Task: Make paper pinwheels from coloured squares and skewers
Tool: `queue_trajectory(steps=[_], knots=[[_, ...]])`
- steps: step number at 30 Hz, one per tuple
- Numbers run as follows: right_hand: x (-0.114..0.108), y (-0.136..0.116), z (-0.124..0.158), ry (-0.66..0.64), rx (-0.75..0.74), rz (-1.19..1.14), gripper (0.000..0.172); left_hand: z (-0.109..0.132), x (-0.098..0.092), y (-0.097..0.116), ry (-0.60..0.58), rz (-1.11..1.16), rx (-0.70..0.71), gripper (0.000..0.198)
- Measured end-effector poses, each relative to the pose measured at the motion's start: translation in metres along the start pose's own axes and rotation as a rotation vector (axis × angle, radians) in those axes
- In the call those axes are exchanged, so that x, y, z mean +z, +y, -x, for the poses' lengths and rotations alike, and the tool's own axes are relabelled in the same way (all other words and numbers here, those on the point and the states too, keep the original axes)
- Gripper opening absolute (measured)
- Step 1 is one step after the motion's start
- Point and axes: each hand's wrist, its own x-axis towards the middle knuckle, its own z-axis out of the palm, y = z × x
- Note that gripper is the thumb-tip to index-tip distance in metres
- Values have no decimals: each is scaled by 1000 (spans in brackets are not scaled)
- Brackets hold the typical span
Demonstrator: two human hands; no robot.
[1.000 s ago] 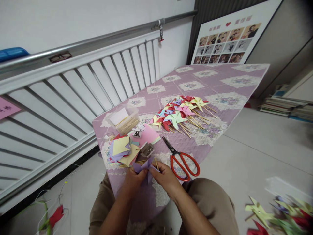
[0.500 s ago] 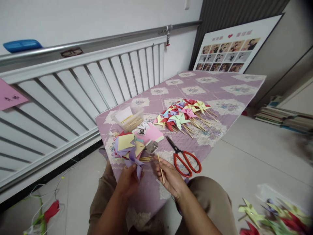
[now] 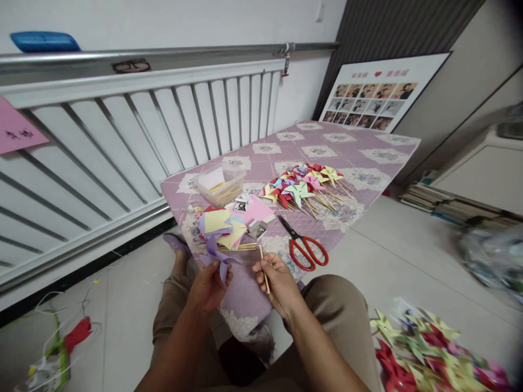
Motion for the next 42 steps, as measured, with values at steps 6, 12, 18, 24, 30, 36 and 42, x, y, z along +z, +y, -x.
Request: queue_trajectory(steps=[6, 12, 18, 24, 30, 36, 42], knots=[[16, -2, 16, -58, -54, 46, 32, 6, -7, 4, -36, 22, 16, 19], [23, 2, 25, -66, -40, 107, 28, 11, -11, 8, -47, 96, 2, 13], [30, 9, 32, -84, -103, 286, 28, 19, -2, 11, -103, 113, 75, 12], [34, 20, 33, -132, -152, 486, 22, 34, 22, 12, -213, -71, 174, 8], [34, 26, 33, -104, -388, 707, 26, 36, 21, 6, -75, -197, 279, 15], [31, 26, 37, -104, -448, 901, 17, 30, 10, 11, 21, -213, 358, 14], [33, 23, 37, -99, -509, 934, 16, 39, 12, 10, -70, -212, 265, 14]])
